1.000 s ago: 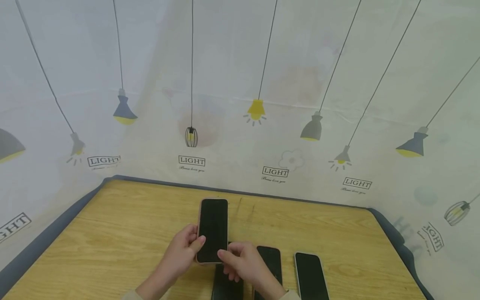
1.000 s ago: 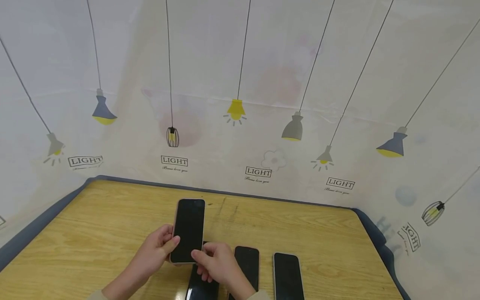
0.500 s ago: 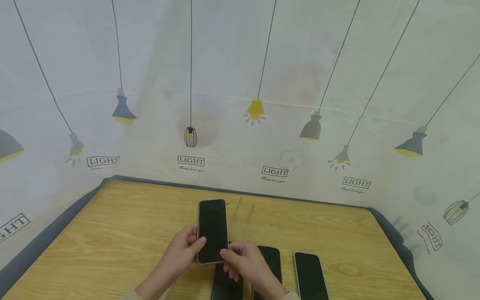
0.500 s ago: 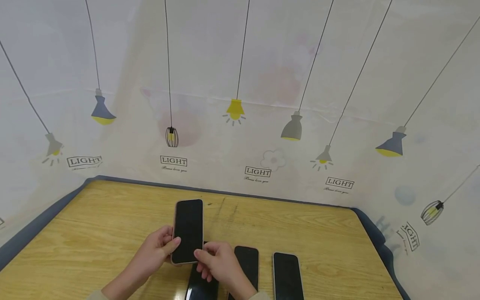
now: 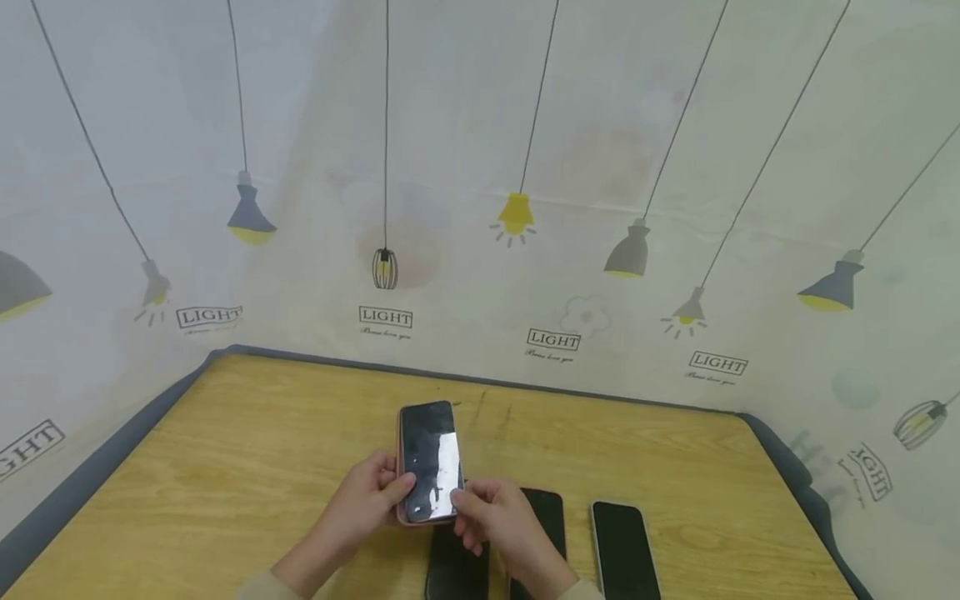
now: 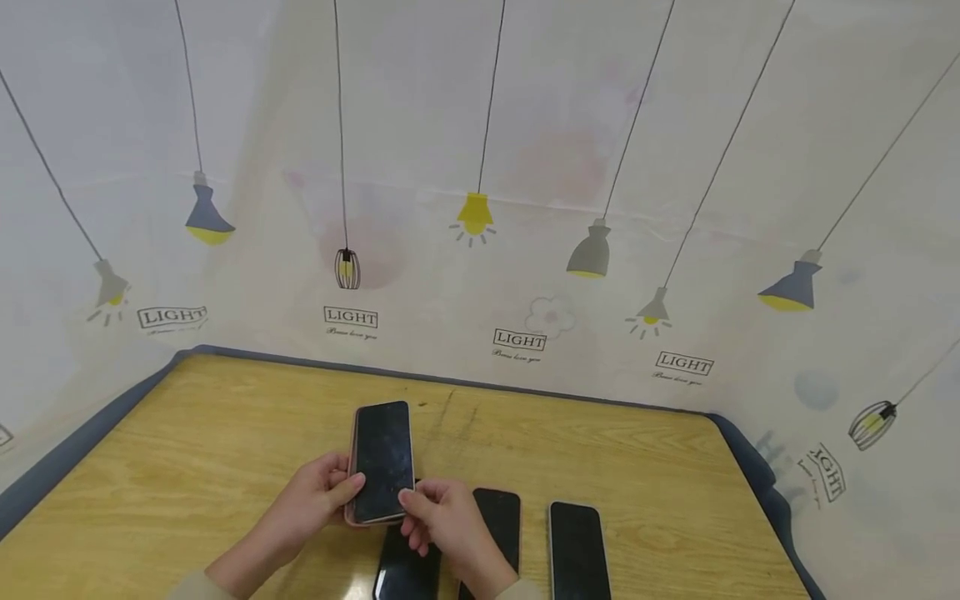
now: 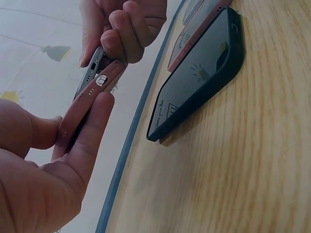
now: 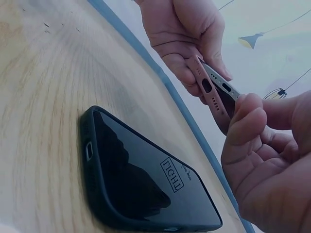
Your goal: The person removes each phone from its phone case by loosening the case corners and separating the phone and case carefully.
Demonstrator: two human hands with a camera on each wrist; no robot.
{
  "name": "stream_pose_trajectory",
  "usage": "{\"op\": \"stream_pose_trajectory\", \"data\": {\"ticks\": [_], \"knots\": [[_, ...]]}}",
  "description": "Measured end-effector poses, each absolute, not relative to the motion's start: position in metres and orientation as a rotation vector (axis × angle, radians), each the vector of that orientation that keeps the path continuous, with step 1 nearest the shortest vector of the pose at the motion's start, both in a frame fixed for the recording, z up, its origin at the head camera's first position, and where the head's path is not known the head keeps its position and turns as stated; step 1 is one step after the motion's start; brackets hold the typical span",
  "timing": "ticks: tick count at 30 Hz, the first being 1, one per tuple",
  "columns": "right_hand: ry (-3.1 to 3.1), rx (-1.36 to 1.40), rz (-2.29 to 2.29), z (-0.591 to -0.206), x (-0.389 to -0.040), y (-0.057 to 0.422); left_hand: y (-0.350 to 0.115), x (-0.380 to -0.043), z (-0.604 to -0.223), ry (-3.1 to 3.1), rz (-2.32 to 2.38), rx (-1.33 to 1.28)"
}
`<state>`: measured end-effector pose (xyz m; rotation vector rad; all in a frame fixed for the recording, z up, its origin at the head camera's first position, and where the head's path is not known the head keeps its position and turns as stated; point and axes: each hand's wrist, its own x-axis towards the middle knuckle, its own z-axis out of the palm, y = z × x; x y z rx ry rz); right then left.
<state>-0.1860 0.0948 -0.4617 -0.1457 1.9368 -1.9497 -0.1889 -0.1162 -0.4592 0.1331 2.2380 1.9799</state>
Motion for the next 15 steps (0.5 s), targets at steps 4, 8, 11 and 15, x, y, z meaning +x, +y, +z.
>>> {"op": "stream_pose_trajectory", "data": {"ticks": [4, 8, 11, 15], "knots": [[1.928, -0.135, -1.952, -0.462, -0.187, 0.094, -0.119, -0.189, -0.46, 2.204, 1.97, 0.114], [1.933, -0.124, -1.949, -0.462, -0.186, 0.093, -0.122, -0.189, -0.458, 2.194, 1.941, 0.124], [1.932, -0.106, -1.947, -0.46, -0.186, 0.093, -0.125, -0.189, -0.457, 2.209, 1.904, 0.103], [1.944, -0.09, -1.949, -0.459, -0.187, 0.094, -0.129, -0.19, -0.456, 2.252, 1.856, 0.059]]}}
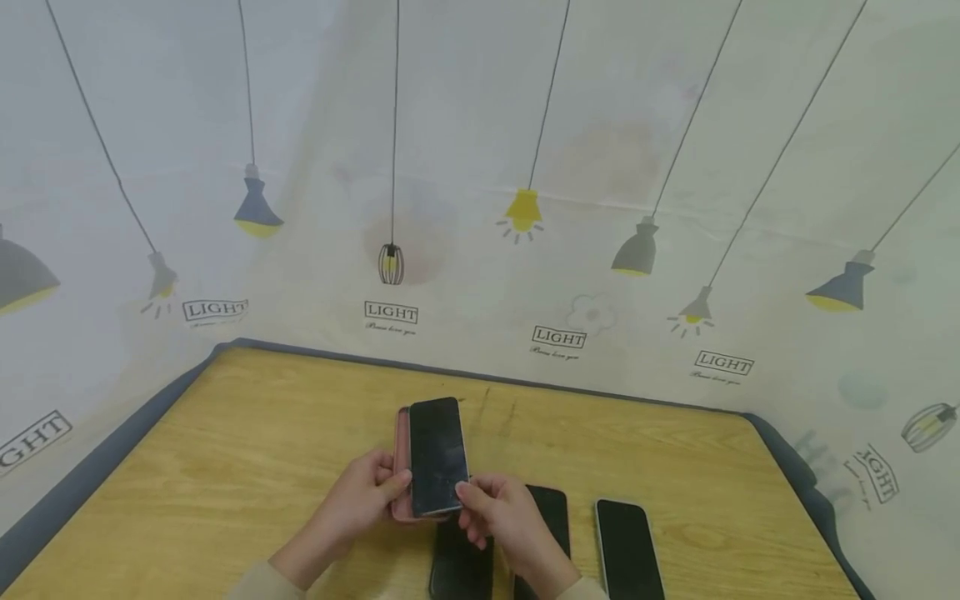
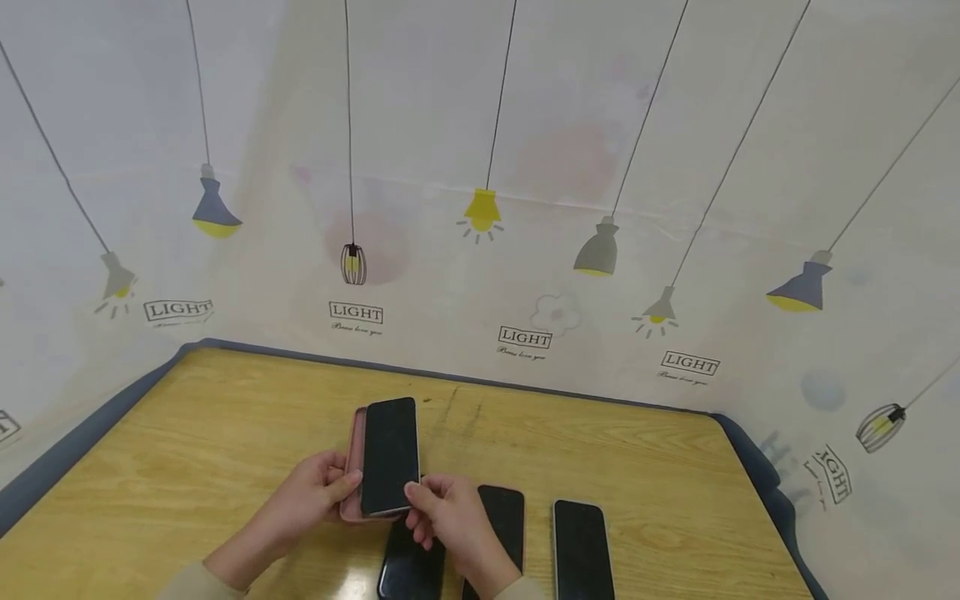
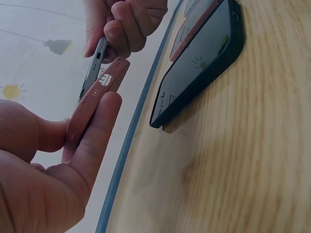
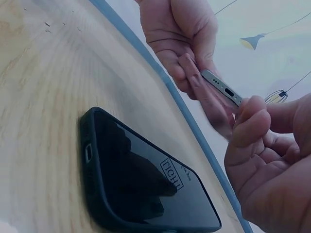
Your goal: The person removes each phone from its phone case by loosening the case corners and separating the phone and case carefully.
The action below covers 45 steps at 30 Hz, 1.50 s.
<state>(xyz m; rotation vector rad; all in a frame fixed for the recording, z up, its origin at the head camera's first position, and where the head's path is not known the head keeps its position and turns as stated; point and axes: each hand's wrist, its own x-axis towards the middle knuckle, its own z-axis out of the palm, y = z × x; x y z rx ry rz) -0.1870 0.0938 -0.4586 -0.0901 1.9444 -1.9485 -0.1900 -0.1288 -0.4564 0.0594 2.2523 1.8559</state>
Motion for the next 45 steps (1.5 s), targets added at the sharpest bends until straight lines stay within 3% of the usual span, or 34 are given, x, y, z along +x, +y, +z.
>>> {"op": "stream_pose_trajectory", "data": {"ticks": [12, 45], "knots": [[1.968, -0.021, -1.975, -0.456, -0.2, 0.103, -0.144, -0.187, -0.457, 2.375, 1.752, -0.043], [2.195, 0.038, -1.743, -0.464, -0.26, 0.091, -0.165, -0.174, -0.467, 2.295, 1.788, 0.162]]}}
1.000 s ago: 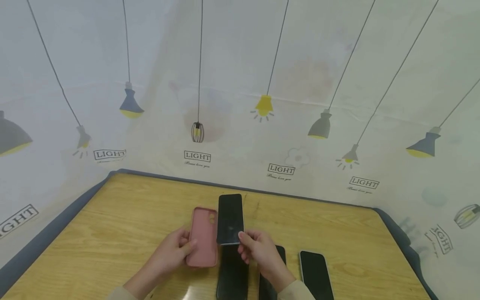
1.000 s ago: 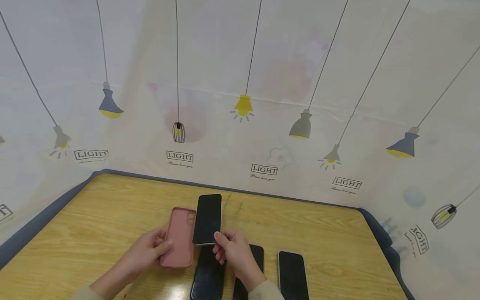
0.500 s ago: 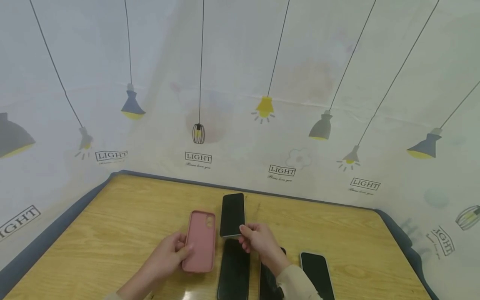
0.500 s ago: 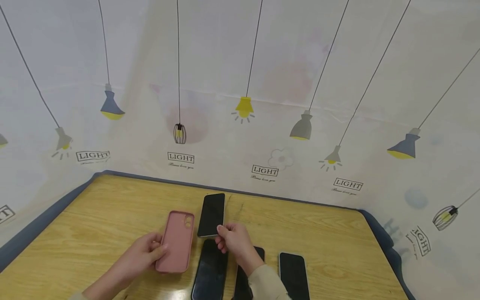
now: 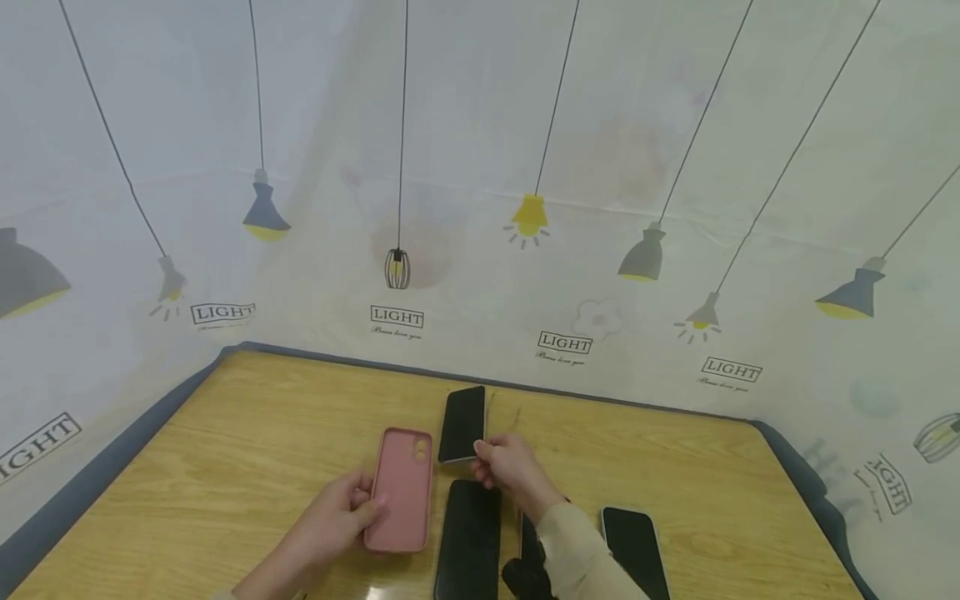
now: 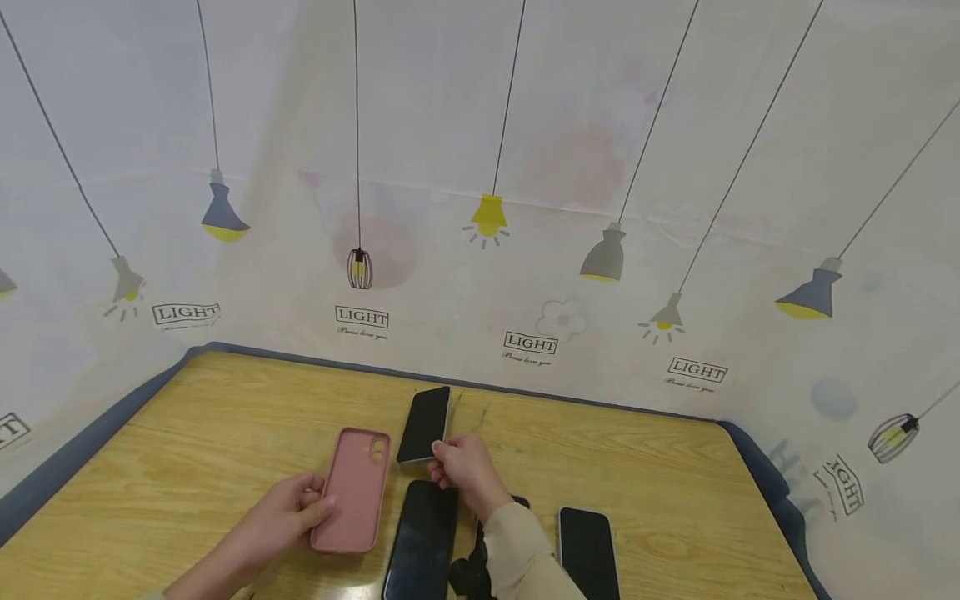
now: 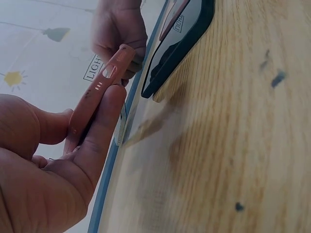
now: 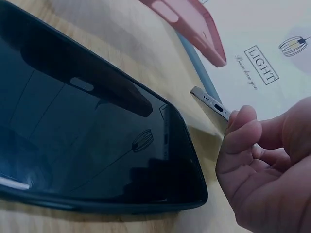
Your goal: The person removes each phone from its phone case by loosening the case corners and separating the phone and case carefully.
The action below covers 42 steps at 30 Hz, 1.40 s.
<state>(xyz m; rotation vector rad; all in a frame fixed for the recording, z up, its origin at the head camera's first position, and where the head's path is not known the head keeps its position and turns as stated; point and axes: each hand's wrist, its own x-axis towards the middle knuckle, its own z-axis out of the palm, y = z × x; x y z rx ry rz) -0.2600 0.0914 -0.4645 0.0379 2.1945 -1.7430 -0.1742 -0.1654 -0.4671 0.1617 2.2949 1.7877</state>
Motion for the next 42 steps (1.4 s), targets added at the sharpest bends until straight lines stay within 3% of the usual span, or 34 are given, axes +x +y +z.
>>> {"op": "stream_pose_trajectory", "data": {"ticks": [22, 42], "knots": [[2.269, 0.101, -1.622, -0.473, -0.281, 0.076, -0.165, -0.176, -0.469, 2.293, 1.757, 0.121], [2.918, -0.131, -0.986, -0.491, -0.296, 0.07, -0.164, -0.175, -0.466, 2.288, 1.725, 0.067]]}}
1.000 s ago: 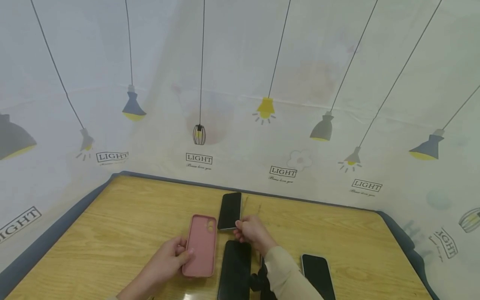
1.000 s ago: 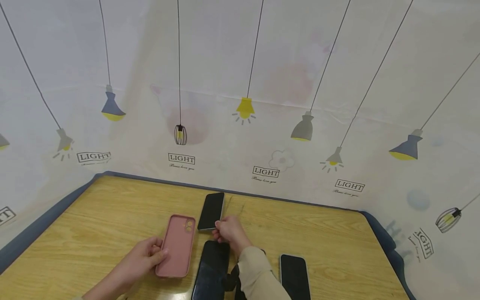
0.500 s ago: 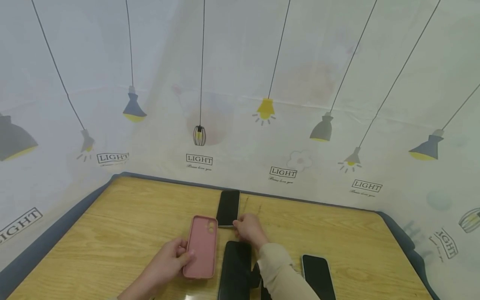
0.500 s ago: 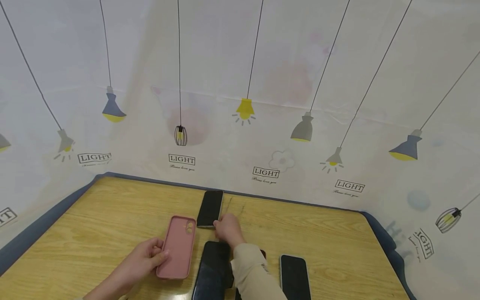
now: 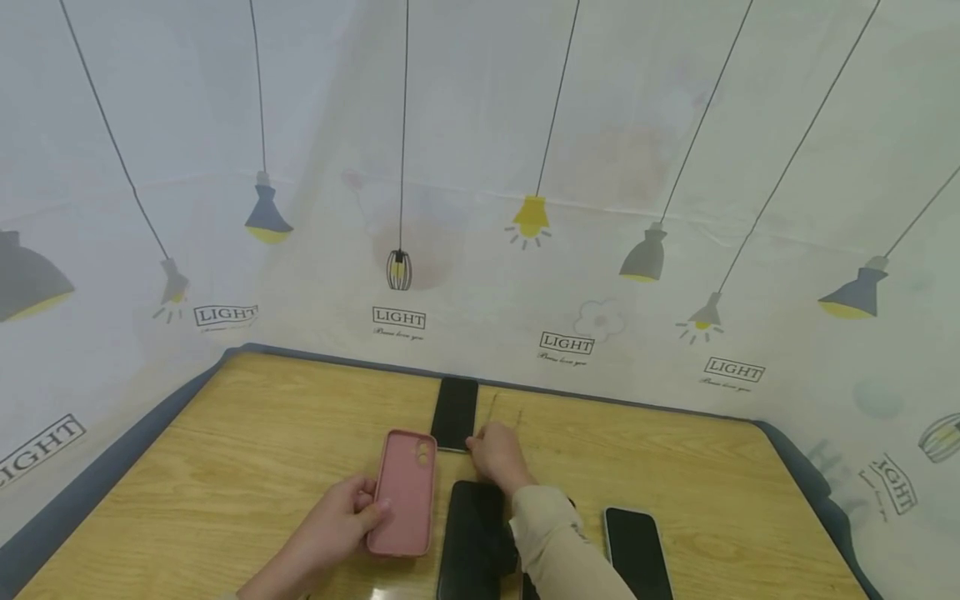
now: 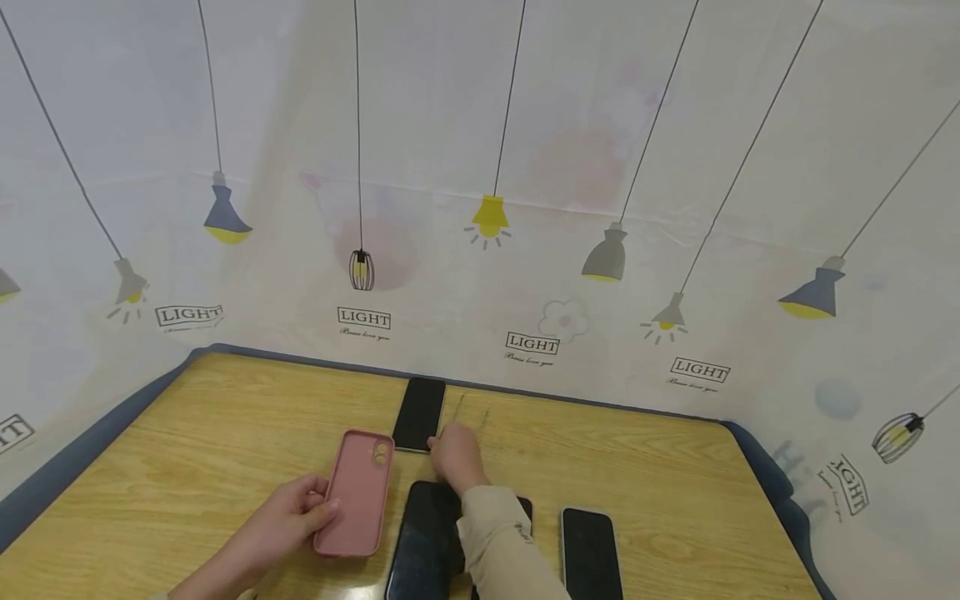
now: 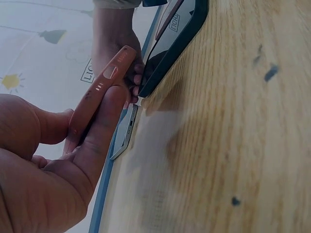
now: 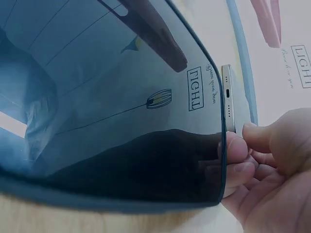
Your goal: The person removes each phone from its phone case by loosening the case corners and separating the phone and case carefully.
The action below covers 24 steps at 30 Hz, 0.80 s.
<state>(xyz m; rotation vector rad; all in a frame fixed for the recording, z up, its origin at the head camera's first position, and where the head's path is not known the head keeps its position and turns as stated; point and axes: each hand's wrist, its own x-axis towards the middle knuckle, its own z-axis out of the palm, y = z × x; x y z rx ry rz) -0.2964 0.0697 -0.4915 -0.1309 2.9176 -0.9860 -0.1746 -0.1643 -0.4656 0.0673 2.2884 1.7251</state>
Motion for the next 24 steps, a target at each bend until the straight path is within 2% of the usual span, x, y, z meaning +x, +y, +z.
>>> {"op": "stream_pose_trajectory", "data": {"ticks": [24], "knots": [[2.857, -0.296, -1.109, -0.464, -0.26, 0.116, -0.168, -0.174, -0.472, 2.326, 1.659, 0.122]]}}
